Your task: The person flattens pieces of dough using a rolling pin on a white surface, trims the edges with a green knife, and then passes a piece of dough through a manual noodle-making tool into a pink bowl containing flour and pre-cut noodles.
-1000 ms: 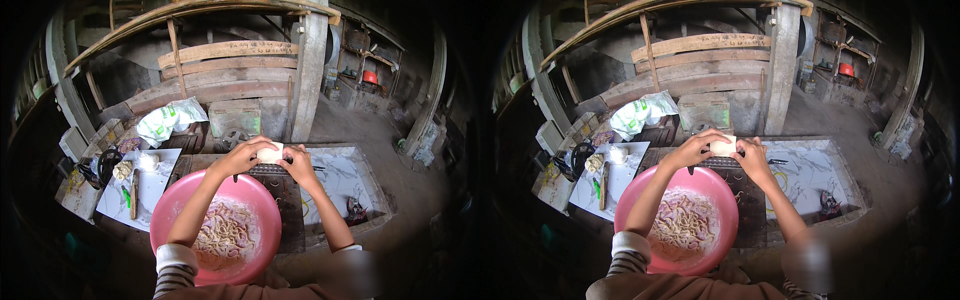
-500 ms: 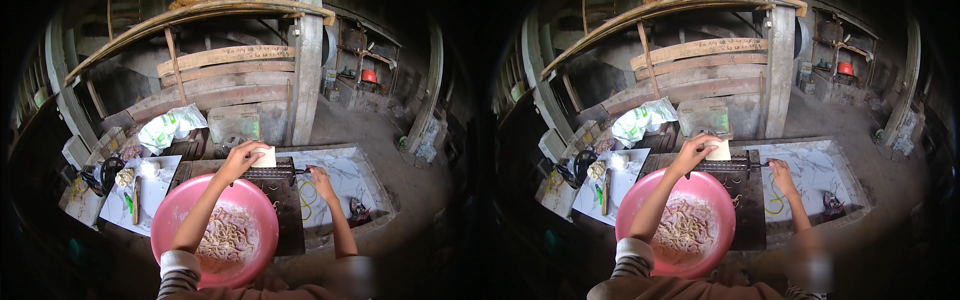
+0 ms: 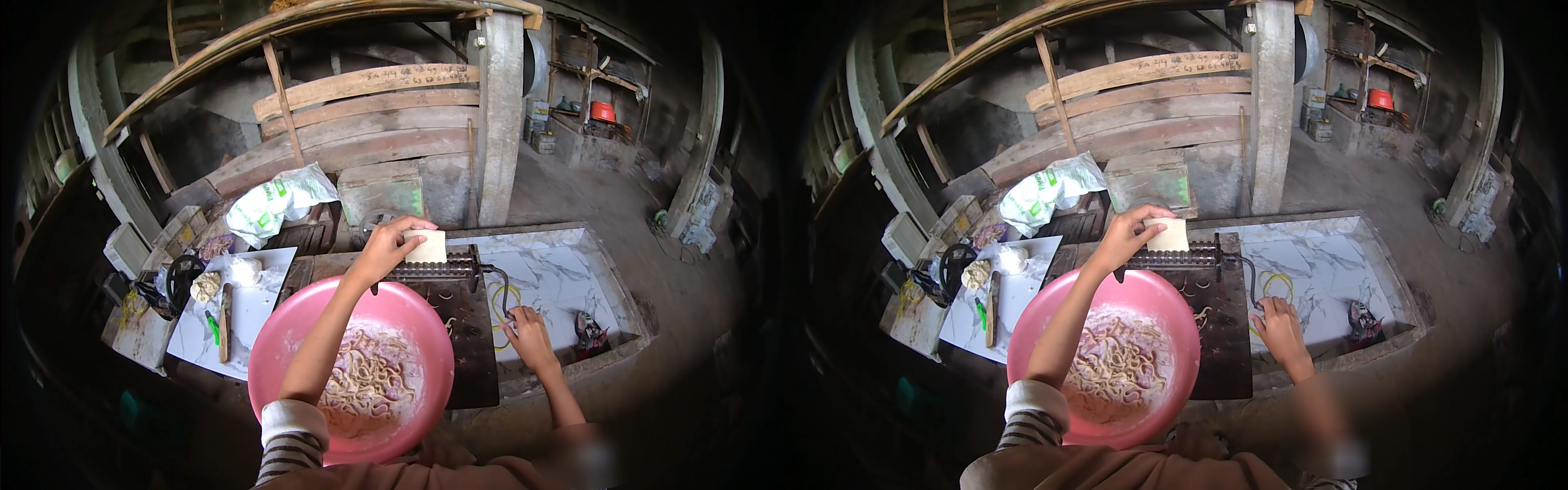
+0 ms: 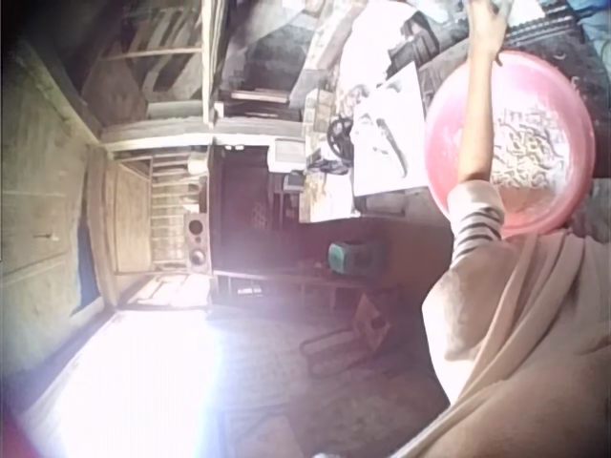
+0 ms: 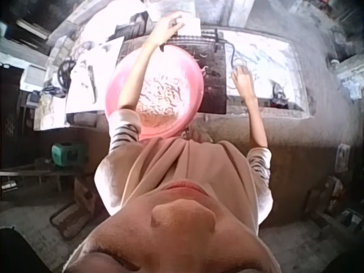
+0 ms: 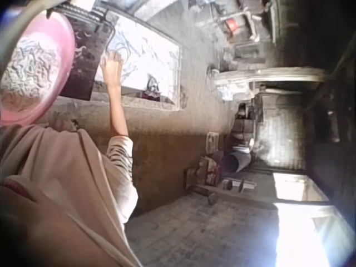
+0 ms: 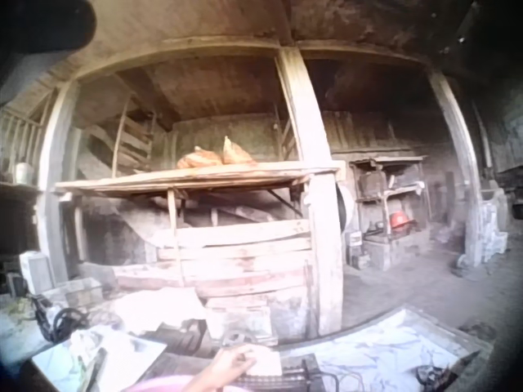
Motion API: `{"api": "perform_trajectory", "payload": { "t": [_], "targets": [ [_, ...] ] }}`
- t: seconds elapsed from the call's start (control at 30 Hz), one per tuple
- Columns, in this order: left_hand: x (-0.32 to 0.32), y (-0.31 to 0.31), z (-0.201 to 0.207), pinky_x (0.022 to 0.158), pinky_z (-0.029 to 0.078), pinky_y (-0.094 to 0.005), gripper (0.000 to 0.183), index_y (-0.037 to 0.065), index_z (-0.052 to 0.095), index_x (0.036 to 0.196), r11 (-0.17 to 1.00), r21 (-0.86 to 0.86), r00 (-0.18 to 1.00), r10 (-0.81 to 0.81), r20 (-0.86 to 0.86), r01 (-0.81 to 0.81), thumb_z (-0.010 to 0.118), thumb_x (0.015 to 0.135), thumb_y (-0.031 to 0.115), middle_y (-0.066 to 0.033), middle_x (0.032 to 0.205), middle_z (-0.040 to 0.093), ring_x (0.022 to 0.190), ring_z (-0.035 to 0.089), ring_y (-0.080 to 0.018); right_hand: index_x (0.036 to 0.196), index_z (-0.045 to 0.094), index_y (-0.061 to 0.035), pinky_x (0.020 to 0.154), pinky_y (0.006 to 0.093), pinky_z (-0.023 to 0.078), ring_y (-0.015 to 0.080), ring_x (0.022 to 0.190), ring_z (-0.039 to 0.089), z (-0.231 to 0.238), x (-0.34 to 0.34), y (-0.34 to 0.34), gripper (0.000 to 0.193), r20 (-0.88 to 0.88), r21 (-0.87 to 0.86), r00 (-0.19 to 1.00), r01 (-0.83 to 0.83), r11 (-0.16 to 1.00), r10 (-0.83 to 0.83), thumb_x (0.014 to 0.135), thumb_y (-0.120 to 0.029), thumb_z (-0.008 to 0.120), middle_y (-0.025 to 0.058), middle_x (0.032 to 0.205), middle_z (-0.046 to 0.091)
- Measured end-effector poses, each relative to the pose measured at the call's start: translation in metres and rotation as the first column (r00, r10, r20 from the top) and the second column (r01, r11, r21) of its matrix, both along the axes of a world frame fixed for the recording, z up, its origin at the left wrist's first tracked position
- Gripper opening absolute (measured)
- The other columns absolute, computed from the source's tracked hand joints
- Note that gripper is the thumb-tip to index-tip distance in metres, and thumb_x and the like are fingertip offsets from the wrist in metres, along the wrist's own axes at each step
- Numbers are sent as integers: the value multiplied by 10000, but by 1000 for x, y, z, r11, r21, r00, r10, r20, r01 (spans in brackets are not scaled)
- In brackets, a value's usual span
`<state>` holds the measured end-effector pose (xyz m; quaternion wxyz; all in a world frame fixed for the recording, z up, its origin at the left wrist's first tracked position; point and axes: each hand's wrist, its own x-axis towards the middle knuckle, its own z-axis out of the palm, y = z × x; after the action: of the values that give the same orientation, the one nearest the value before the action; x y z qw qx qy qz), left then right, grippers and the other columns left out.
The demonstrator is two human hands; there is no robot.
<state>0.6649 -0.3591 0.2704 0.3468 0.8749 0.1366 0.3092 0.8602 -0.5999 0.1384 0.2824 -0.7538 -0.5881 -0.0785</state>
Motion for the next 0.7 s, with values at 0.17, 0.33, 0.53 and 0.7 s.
{"api": "perform_trajectory", "payload": {
  "t": [0.17,0.33,0.53,0.7],
  "targets": [
    [2,7,-5,595,464,-268,254,71,624,1095,998,61,1000,-12,15,11,602,841,61,-74,1021,653,639,558,-119,864,573,-34,620,401,478,305,672,600,27,-16,-22,229,32,7,994,107,994,-107,761,-208,680,126,752,607],
    [2,-2,-9,756,467,-324,210,61,628,1039,944,298,977,83,196,-140,609,831,72,-74,972,636,827,587,-215,732,548,-53,527,387,464,276,564,573,69,-16,-28,217,250,161,960,85,983,-124,636,-156,712,100,628,571],
    [-34,-91,-70,863,482,-395,180,-16,561,1027,973,116,969,-215,120,201,510,863,40,-131,898,612,876,599,-300,693,496,-63,516,363,425,244,549,532,115,0,-23,260,479,215,877,-65,974,-47,627,-147,734,63,597,511],
    [10,-58,-125,1066,352,-387,451,-58,464,1190,227,-946,970,26,243,231,234,987,273,-185,1218,532,1195,478,-285,643,456,-69,494,353,387,238,504,496,136,13,1,265,599,266,800,-155,951,-38,701,-122,708,64,556,469]
  ]
}}
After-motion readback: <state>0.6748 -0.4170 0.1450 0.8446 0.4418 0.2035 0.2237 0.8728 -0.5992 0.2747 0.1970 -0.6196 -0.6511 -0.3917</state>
